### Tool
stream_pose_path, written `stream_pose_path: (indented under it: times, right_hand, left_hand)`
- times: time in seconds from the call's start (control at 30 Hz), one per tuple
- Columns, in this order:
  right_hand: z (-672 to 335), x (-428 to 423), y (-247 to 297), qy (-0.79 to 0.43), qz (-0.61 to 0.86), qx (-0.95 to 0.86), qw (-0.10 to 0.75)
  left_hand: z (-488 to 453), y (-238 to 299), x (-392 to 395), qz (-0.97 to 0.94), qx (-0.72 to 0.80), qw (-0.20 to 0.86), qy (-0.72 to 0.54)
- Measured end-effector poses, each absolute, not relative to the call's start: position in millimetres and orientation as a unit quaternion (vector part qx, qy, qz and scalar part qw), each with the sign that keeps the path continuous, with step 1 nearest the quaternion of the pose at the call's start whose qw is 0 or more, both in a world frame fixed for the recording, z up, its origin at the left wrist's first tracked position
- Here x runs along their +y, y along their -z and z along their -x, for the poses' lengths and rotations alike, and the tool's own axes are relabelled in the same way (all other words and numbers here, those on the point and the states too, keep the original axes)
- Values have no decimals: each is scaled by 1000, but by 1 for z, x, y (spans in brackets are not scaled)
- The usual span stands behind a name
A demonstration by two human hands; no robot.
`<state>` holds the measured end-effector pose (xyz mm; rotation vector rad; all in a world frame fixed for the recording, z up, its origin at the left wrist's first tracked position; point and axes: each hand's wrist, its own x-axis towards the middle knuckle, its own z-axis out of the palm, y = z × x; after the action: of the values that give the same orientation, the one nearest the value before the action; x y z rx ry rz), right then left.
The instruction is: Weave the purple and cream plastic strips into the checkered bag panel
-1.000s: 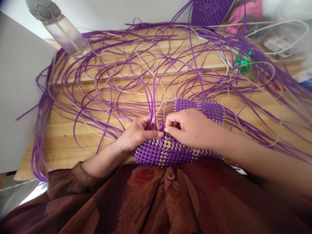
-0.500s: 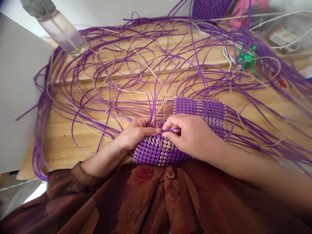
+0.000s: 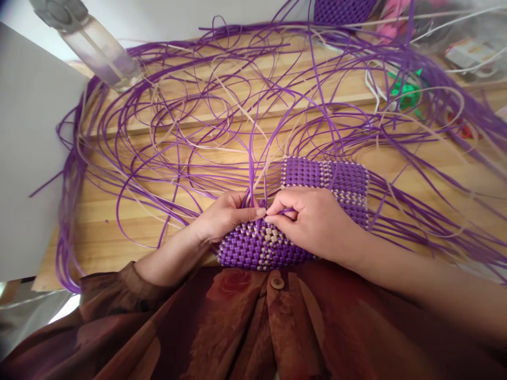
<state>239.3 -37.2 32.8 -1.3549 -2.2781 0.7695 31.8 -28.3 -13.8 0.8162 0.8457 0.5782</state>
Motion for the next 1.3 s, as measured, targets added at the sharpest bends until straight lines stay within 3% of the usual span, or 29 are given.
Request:
stream_pose_path:
  times: [0.33,0.53,0.63,0.77,0.87,1.03,1.1,1.23,1.3]
  right_hand:
    - [-248,-37,-34,-275,451,-828,190]
    - [-257,-46,-40,-110,360,-906,190]
    - [-258,-59,-42,-133,320,-930,121]
    - [-260,-73,-46,-137,328,-926,130]
    - [-267,-75,-52,-78,345,-924,144]
    - [-278,-68,-68,40,251,-958,133]
    - [-275,-64,-77,-2,244,-964,104]
    - [-254,-47,-86,-249,243,-938,9]
    - [-244,-31,-84,-305,247,-920,6]
  left_hand:
    - [-30,16,-28,-443,375,772,-261]
    - [-27,17,-28,-483,372,752,-253]
    - [-27,17,-27,-489,380,744,-250]
    - [-26,19,-27,-488,385,744,-246]
    - [-25,21,-27,-484,376,752,-242]
    - [-27,18,-27,-494,392,735,-249]
    - [-27,16,-28,-500,400,727,-248]
    - [-25,15,-28,-488,394,738,-250]
    - [-25,16,-27,-475,392,745,-257]
